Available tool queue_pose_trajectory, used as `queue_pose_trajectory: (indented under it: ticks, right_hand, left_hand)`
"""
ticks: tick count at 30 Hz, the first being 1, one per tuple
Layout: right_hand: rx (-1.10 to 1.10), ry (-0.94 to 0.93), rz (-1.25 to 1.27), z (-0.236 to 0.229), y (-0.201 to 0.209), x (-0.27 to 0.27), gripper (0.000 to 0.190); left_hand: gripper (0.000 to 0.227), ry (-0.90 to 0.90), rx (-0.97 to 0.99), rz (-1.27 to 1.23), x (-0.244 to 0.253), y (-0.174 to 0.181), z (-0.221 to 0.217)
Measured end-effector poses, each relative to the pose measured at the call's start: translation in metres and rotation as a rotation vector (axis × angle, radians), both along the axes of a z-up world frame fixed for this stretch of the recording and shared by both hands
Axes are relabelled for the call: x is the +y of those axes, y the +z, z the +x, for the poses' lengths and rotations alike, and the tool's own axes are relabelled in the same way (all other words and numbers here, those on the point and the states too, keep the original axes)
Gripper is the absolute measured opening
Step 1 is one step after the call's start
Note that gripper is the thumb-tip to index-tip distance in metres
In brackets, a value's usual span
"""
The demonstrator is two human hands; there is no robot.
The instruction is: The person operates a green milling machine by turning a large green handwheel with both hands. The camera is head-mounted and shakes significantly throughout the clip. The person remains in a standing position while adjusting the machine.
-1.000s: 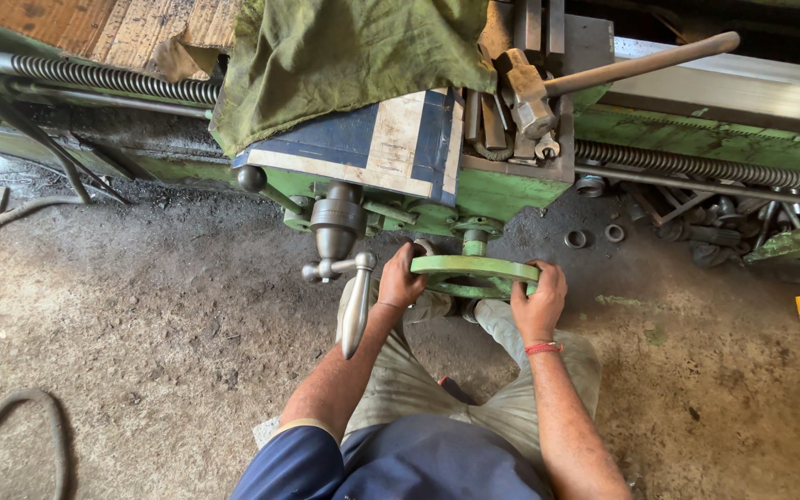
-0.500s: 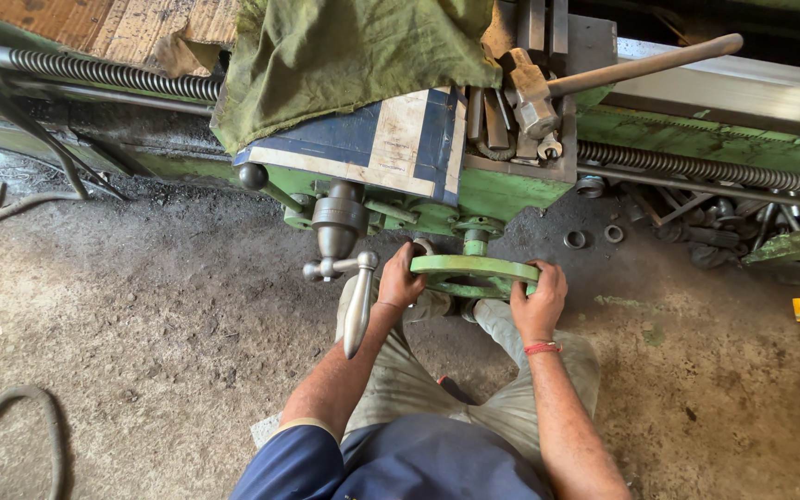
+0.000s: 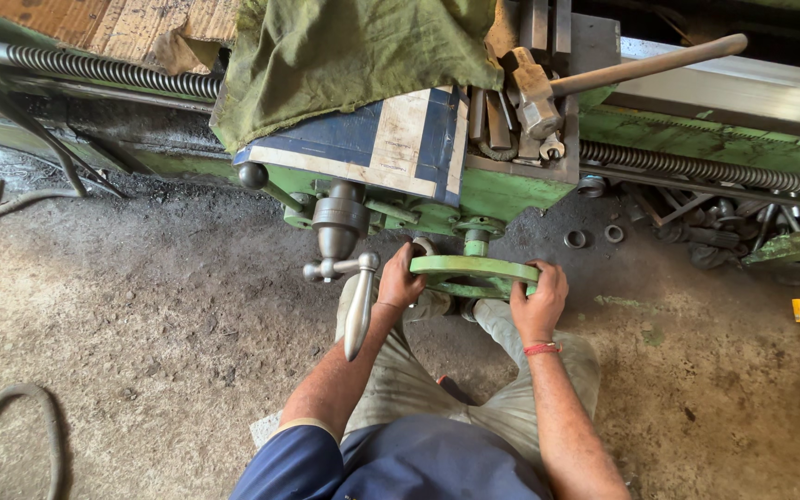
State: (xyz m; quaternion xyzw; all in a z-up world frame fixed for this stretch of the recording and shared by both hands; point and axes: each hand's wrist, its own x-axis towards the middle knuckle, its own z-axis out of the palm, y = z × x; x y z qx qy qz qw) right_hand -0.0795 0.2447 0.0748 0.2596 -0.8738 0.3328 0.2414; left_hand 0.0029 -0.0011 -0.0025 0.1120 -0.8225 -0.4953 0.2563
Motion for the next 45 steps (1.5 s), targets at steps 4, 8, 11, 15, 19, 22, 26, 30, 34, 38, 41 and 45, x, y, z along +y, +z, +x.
queue_pose_trajectory:
  ticks: [4,8,11,15,19,22,26,30,34,38,41,45]
  right_hand:
    - [0.011,-0.002,0.004,0.0,-0.001,0.0,0.031]
    - [0.001,-0.007,0.005,-0.001,-0.003,0.0,0.031]
    - [0.001,-0.008,0.006,-0.001,-0.003,0.001,0.032]
    - [0.001,-0.01,0.007,-0.001,-0.003,0.001,0.034]
    - [0.005,-0.006,0.009,0.0,-0.003,0.0,0.034]
    - [0.001,-0.012,0.016,0.0,-0.002,0.0,0.033]
    - [0.018,-0.017,0.024,0.0,-0.003,0.0,0.034]
    - [0.013,-0.022,0.02,-0.001,-0.004,0.0,0.032]
    - [0.028,-0.029,0.024,-0.002,-0.006,0.0,0.031]
    - [0.035,-0.027,0.028,-0.002,-0.006,0.0,0.033]
    - [0.028,-0.028,0.022,-0.002,-0.005,0.0,0.034]
    - [0.033,-0.026,0.036,-0.001,-0.004,-0.001,0.034]
  left_hand:
    - [0.036,0.003,0.008,0.008,0.0,-0.002,0.0]
    - [0.035,-0.001,0.01,0.01,0.0,-0.004,0.0]
    - [0.035,-0.002,0.009,0.018,0.0,-0.005,-0.001]
    - [0.035,0.002,0.009,0.022,0.0,-0.006,0.0]
    - [0.036,0.002,0.01,0.026,0.001,-0.006,0.001]
    - [0.036,0.002,0.009,0.034,0.001,-0.006,0.001]
    - [0.036,-0.002,-0.008,0.058,0.002,-0.007,0.001]
    - [0.035,-0.008,-0.016,0.083,0.002,-0.01,0.002]
    - [0.033,-0.009,0.01,0.111,0.003,-0.016,-0.002]
    - [0.035,-0.006,0.007,0.097,0.003,-0.018,-0.003]
    - [0.033,-0.004,-0.011,0.104,0.003,-0.016,-0.001]
    - [0.032,0.002,-0.02,0.096,0.002,-0.012,0.0]
